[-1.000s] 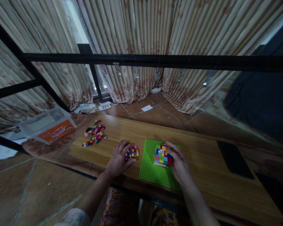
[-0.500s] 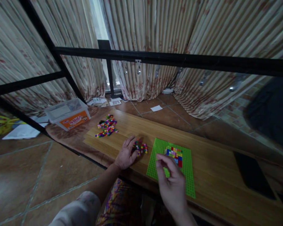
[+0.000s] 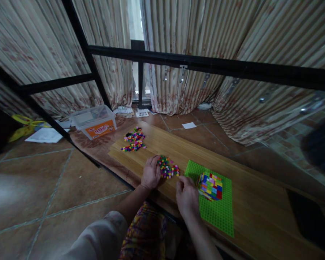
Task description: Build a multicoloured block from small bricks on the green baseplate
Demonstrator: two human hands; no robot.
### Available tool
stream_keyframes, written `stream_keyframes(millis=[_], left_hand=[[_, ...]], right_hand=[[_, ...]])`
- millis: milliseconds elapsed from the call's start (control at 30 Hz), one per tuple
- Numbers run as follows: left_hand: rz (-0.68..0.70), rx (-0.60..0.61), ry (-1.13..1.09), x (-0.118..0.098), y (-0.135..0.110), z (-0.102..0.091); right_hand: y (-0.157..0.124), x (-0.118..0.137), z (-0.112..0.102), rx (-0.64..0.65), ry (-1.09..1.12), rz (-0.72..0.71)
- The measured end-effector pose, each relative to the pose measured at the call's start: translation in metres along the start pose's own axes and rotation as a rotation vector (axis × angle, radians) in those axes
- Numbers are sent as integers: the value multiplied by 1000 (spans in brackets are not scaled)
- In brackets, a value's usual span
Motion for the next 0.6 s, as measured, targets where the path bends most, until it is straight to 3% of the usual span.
stream_keyframes(millis=[267,600], left_hand=[[-33,5,27,4,0,4],[-29,30,69,1,1,8]], right_hand=[[17,-5,13,-16,-132,12],[20,-3,19,24,-192,2]])
Point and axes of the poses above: each hand's wrist, its own y-axis towards the middle knuckle, its own z-axis out of the palm, x = y × z, the point moved 7 cm from there along y, towards the middle knuckle, and after that the axes turned 14 degrees about -y, right-handed, at the moved point
